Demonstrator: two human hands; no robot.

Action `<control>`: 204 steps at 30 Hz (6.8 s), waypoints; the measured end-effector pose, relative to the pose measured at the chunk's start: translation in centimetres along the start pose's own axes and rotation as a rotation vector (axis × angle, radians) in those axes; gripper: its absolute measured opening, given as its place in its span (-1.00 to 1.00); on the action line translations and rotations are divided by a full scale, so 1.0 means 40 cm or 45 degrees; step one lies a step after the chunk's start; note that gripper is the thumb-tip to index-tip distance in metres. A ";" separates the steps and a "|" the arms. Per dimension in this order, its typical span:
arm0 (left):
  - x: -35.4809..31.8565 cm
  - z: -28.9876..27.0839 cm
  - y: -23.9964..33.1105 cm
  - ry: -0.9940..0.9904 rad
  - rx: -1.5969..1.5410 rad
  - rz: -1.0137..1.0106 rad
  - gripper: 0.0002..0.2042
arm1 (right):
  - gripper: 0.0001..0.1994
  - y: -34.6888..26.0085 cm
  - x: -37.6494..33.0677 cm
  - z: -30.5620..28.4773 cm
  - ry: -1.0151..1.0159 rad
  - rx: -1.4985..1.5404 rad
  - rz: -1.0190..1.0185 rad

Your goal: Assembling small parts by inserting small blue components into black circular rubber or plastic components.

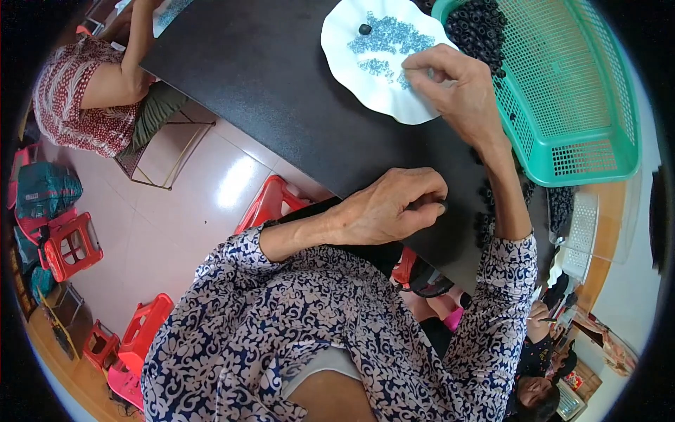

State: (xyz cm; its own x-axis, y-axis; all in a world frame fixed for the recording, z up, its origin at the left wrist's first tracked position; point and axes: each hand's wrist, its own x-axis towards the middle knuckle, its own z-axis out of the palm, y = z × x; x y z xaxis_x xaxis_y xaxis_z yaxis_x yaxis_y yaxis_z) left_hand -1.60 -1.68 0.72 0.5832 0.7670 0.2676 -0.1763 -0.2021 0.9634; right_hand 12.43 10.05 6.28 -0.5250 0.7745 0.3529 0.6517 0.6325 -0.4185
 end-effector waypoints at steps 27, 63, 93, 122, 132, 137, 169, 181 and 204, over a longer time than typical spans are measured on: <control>-0.024 -0.001 0.013 0.168 -0.286 -0.254 -0.84 | -0.85 -0.090 -0.156 -0.030 0.211 0.670 0.301; 0.004 0.018 -0.009 0.057 -0.433 -0.250 -0.77 | -0.79 -0.120 -0.409 0.002 0.399 1.255 0.512; 0.012 0.032 0.005 0.115 -0.374 -0.298 -0.78 | -0.87 -0.137 -0.409 0.007 0.487 1.248 0.539; 0.077 -0.009 -0.007 0.038 -0.257 -0.387 -0.79 | -0.80 0.032 -0.351 -0.226 0.124 0.330 0.865; 0.098 0.003 -0.025 0.050 -0.375 -0.345 -0.81 | -0.83 -0.018 -0.396 -0.045 0.387 1.322 0.945; 0.102 0.000 -0.028 0.042 -0.349 -0.352 -0.81 | -0.81 -0.024 -0.394 -0.028 0.451 1.429 0.931; 0.103 0.017 -0.030 0.141 -0.411 -0.341 -0.78 | -0.78 -0.036 -0.413 -0.018 0.497 1.331 0.718; 0.095 0.012 -0.026 0.097 -0.371 -0.317 -0.76 | -0.81 -0.052 -0.411 -0.016 0.502 1.420 0.685; 0.078 0.014 -0.017 0.060 -0.282 -0.272 -0.77 | -0.79 -0.054 -0.413 0.005 0.500 1.456 0.584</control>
State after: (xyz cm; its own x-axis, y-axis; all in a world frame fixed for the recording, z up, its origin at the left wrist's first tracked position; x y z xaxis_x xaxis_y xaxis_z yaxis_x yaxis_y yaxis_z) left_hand 0.79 0.51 0.90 0.5892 0.8062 0.0532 -0.2248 0.1004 0.9692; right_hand 19.57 -4.10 1.17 -0.0571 0.9903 0.1268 -0.2094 0.1123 -0.9714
